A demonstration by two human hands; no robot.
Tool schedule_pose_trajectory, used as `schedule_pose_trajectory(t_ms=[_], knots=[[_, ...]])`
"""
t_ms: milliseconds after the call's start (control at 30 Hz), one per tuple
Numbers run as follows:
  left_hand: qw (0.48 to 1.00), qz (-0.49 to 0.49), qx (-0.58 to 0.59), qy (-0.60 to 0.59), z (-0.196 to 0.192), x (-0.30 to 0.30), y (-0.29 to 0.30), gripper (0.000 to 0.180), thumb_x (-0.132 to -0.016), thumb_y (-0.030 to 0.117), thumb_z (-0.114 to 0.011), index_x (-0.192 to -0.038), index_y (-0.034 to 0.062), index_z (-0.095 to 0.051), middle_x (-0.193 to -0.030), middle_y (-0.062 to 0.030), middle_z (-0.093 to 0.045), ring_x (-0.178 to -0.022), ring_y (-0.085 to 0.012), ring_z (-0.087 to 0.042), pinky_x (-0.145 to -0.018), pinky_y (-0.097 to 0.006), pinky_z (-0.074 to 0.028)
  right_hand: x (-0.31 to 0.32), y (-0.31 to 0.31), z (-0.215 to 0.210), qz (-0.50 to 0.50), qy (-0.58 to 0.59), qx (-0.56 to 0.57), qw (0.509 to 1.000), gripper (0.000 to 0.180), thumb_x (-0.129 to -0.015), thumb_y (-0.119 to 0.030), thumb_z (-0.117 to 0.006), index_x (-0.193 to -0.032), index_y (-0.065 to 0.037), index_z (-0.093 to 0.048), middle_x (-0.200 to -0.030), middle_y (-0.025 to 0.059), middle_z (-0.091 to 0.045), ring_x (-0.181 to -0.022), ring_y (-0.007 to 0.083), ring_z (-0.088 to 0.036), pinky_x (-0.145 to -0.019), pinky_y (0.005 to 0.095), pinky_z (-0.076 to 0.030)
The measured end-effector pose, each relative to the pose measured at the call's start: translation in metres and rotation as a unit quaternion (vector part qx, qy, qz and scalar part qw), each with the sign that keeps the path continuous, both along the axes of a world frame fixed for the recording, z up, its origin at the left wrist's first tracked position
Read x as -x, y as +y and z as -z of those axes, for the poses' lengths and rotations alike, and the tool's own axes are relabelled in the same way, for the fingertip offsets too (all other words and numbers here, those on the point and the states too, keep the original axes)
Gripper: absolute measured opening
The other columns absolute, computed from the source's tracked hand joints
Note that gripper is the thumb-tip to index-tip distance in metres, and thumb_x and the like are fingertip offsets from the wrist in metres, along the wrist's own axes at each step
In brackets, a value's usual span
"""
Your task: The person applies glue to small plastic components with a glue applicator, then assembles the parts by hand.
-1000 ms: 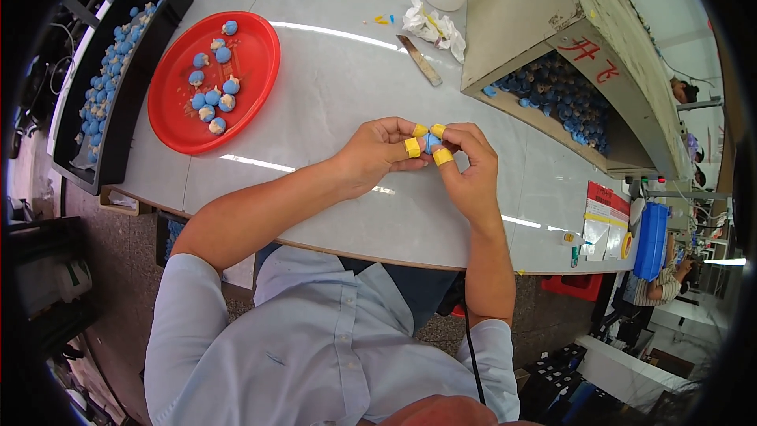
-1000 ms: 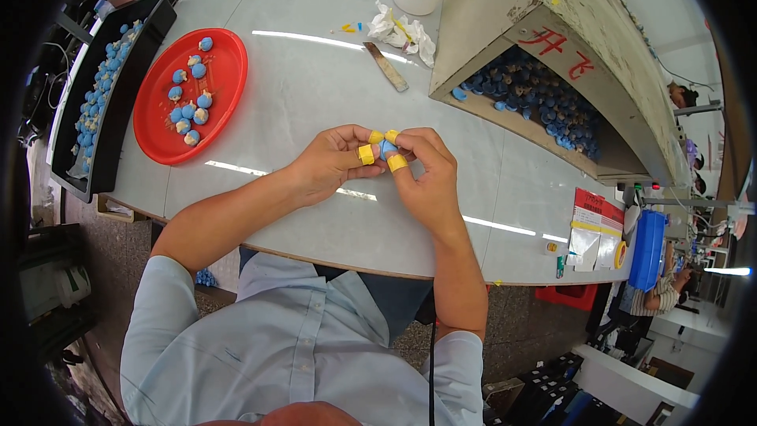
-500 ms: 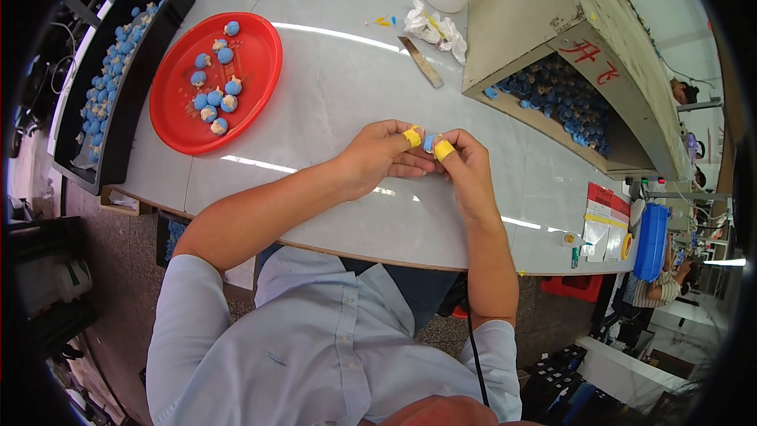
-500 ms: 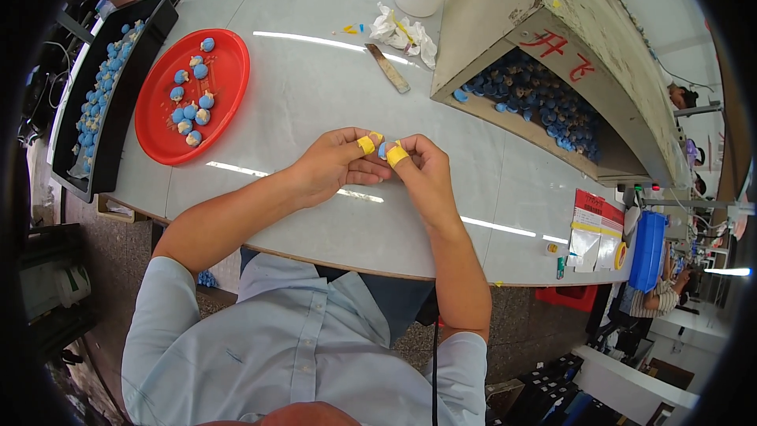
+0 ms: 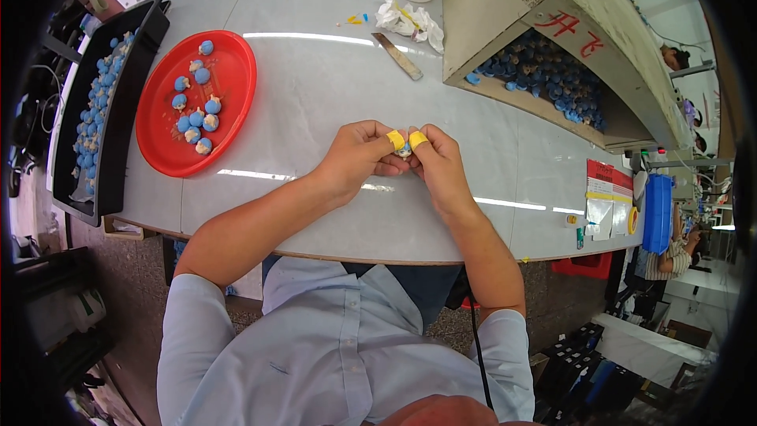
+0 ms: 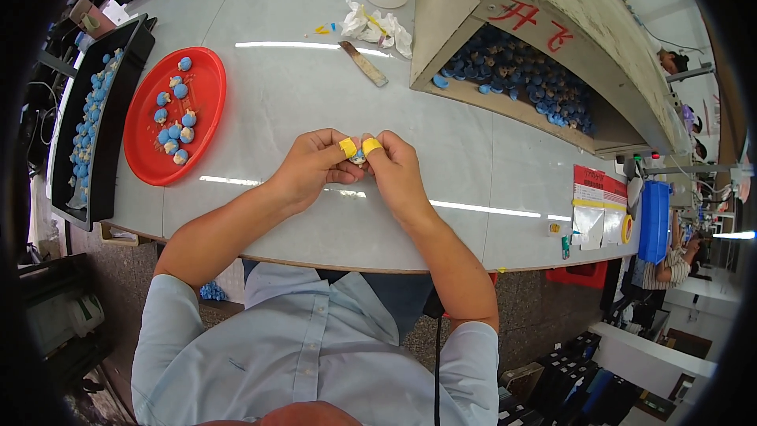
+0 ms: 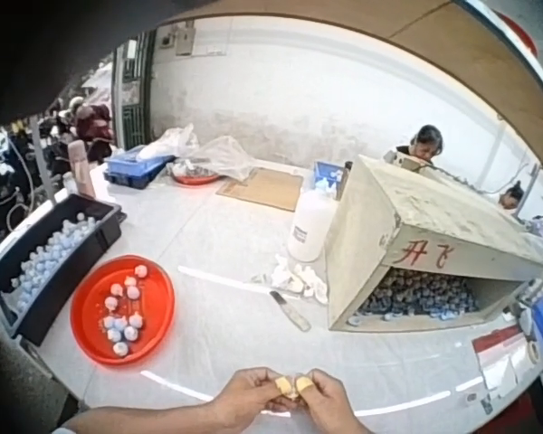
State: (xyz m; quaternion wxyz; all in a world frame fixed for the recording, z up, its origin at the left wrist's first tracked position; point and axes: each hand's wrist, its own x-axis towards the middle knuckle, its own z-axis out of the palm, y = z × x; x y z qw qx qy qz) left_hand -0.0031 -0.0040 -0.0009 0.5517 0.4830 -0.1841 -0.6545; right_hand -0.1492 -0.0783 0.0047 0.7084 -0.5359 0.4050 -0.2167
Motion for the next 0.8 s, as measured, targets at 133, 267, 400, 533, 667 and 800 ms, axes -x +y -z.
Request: schedule_pose_trajectory(t_ms=[133, 267, 400, 533, 667, 800], knots=[[1.000, 0.000, 0.002, -0.007, 0.000, 0.002, 0.001, 0.021, -0.094, 0.022, -0.063, -0.096, 0.0023, -0.059, -0.090, -0.0092, -0.067, -0.078, -0.0139, -0.067, -0.069, -0.025, -0.053, 0.000, 0.000, 0.007, 0.003, -0.016, 0.016, 1.000, 0.023, -0.097, -0.016, -0.051, -0.078, -0.005, -0.048, -0.077, -0.0005, -0.051, -0.071, 0.0068, -0.045, -0.063, 0.0240, -0.040], [1.000, -0.010, 0.000, -0.014, 0.001, 0.004, 0.001, 0.020, -0.093, 0.022, -0.063, -0.094, 0.0021, -0.060, -0.088, -0.0088, -0.067, -0.076, -0.0141, -0.067, -0.068, -0.026, -0.053, -0.001, 0.003, 0.001, -0.003, -0.006, 0.035, 0.999, 0.023, -0.097, -0.015, -0.050, -0.076, -0.006, -0.044, -0.076, -0.0014, -0.049, -0.071, 0.0068, -0.044, -0.063, 0.0245, -0.039], [1.000, -0.014, 0.004, -0.023, 0.002, 0.006, 0.000, 0.019, -0.093, 0.021, -0.064, -0.093, 0.0021, -0.060, -0.087, -0.0086, -0.067, -0.073, -0.0143, -0.067, -0.067, -0.026, -0.053, 0.001, 0.002, 0.008, 0.001, -0.014, 0.040, 0.999, 0.024, -0.097, -0.015, -0.050, -0.076, -0.007, -0.042, -0.075, -0.0021, -0.047, -0.070, 0.0062, -0.041, -0.062, 0.0247, -0.038], [0.999, -0.015, 0.005, -0.029, 0.005, 0.007, 0.002, 0.020, -0.093, 0.021, -0.064, -0.093, 0.0022, -0.060, -0.086, -0.0085, -0.067, -0.073, -0.0143, -0.067, -0.067, -0.026, -0.053, 0.001, 0.003, 0.010, -0.002, -0.016, 0.042, 0.999, 0.025, -0.097, -0.016, -0.050, -0.075, -0.007, -0.041, -0.074, -0.0028, -0.045, -0.070, 0.0056, -0.038, -0.060, 0.0244, -0.035], [0.999, -0.020, 0.014, -0.030, 0.004, 0.009, 0.003, 0.020, -0.093, 0.022, -0.065, -0.093, 0.0022, -0.059, -0.086, -0.0085, -0.067, -0.074, -0.0141, -0.067, -0.067, -0.025, -0.052, 0.003, 0.002, 0.014, -0.006, -0.014, 0.055, 0.998, 0.025, -0.097, -0.016, -0.050, -0.075, -0.007, -0.041, -0.074, -0.0032, -0.044, -0.070, 0.0055, -0.037, -0.060, 0.0242, -0.034], [0.999, -0.023, 0.012, -0.039, 0.004, 0.010, 0.002, 0.020, -0.093, 0.022, -0.064, -0.093, 0.0025, -0.059, -0.086, -0.0084, -0.067, -0.074, -0.0141, -0.067, -0.067, -0.025, -0.052, 0.002, 0.004, 0.010, -0.002, -0.016, 0.049, 0.999, 0.025, -0.097, -0.016, -0.050, -0.075, -0.007, -0.041, -0.073, -0.0034, -0.043, -0.070, 0.0055, -0.036, -0.060, 0.0245, -0.034]])
